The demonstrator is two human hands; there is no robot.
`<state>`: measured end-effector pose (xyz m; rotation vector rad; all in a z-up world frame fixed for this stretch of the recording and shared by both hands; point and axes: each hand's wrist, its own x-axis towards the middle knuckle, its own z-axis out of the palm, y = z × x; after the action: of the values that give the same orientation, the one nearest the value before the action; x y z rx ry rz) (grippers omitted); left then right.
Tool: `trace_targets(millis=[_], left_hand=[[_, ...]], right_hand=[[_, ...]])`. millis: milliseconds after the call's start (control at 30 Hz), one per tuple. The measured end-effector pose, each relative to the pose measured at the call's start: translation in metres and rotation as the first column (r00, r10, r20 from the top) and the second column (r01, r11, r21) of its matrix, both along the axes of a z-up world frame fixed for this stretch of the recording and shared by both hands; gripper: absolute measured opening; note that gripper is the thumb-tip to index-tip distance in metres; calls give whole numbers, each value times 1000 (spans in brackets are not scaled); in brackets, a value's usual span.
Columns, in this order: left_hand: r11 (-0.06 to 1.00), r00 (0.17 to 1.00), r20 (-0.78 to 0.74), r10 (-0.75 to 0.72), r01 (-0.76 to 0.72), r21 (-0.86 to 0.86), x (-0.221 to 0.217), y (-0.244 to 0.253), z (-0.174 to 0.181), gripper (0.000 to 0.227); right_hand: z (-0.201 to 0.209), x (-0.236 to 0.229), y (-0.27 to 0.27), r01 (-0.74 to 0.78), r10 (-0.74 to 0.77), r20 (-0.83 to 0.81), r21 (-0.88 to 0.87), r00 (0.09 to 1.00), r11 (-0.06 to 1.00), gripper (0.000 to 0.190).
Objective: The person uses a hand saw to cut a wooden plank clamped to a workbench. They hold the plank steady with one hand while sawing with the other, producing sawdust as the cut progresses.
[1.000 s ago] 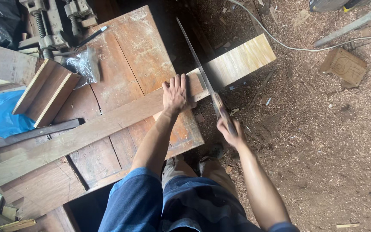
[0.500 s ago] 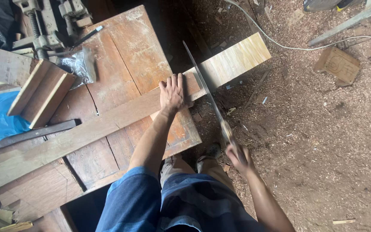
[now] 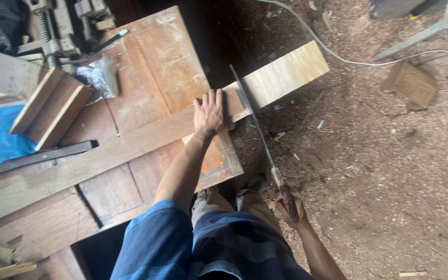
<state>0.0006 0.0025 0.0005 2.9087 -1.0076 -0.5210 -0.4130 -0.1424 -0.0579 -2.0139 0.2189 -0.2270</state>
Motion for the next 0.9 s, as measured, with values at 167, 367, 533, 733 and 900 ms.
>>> trace_targets(millis=[167, 367, 533, 733, 900], left_hand=[[1000, 1000, -26, -6, 6, -10, -1, -3, -4, 135], [1000, 1000, 2, -16, 16, 22, -1, -5, -5, 132], [1000, 1000, 6, -24, 24, -16, -1, -6, -4, 138], [998, 999, 34, -14, 16, -56, -5, -1, -6, 139], [1000, 1000, 19, -6, 6, -29, 0, -3, -3, 137]], right_hand=[[-28, 84, -19, -22, 7, -383, -35, 924, 999, 25], [-42, 147, -40, 2, 19, -281, 74, 960, 997, 22], [-15, 17, -16, -45, 61, -224, 76, 973, 996, 23], [-31, 43, -25, -47, 47, 0, -29, 999, 998, 25], [-43, 163, -39, 11, -15, -234, -20, 972, 1000, 16]])
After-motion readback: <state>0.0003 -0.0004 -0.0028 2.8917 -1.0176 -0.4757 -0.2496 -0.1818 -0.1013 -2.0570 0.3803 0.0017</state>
